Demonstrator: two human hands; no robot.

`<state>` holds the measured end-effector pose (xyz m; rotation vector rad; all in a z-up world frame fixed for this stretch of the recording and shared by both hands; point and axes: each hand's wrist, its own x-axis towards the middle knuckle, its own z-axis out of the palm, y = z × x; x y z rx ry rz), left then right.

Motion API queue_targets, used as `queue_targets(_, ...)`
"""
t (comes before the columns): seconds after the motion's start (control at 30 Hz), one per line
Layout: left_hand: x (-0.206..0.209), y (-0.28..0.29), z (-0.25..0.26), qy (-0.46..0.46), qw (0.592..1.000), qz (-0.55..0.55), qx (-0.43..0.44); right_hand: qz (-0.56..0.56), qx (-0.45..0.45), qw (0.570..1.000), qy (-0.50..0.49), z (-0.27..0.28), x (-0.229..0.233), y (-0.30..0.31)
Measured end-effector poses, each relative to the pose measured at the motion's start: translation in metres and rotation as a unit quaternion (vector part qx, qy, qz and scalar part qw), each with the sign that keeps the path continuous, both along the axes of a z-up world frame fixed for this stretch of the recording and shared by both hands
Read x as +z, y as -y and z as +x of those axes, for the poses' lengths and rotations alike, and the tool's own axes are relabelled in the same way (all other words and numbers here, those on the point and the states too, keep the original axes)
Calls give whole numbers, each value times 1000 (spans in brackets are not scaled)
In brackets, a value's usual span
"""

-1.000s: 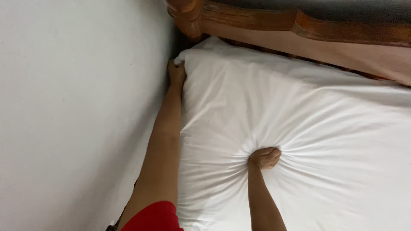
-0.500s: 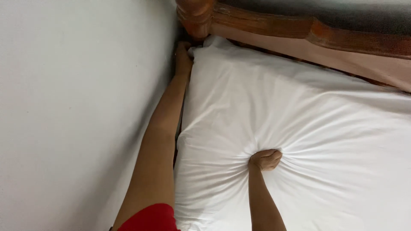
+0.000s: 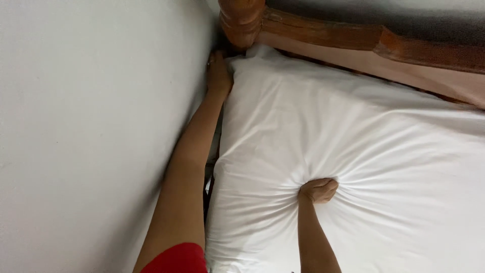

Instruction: The person kneels beside a bed and tucks a white sheet under the mattress edges, working around the bed frame. They smooth the fabric by hand and use a whisk broom to sweep the sheet surface.

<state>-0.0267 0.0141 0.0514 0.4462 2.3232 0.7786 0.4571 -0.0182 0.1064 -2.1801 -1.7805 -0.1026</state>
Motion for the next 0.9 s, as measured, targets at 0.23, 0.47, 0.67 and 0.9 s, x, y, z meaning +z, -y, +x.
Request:
queue_targets(0.23, -4, -5, 3, 8, 1000, 19, 2, 16, 17, 1000, 4, -11, 11, -3)
queue_targets(0.47, -3, -13, 8, 18, 999, 50, -2, 79, 51, 995, 18, -3, 11, 1)
queue_targets(0.67, 2, -16, 11, 22, 997, 78, -2, 57, 162, 958, -228, -47, 12, -47)
queue_targets(0.9, -1, -14, 0, 22, 995, 102, 10, -133, 653, 722, -185, -323, 139, -134)
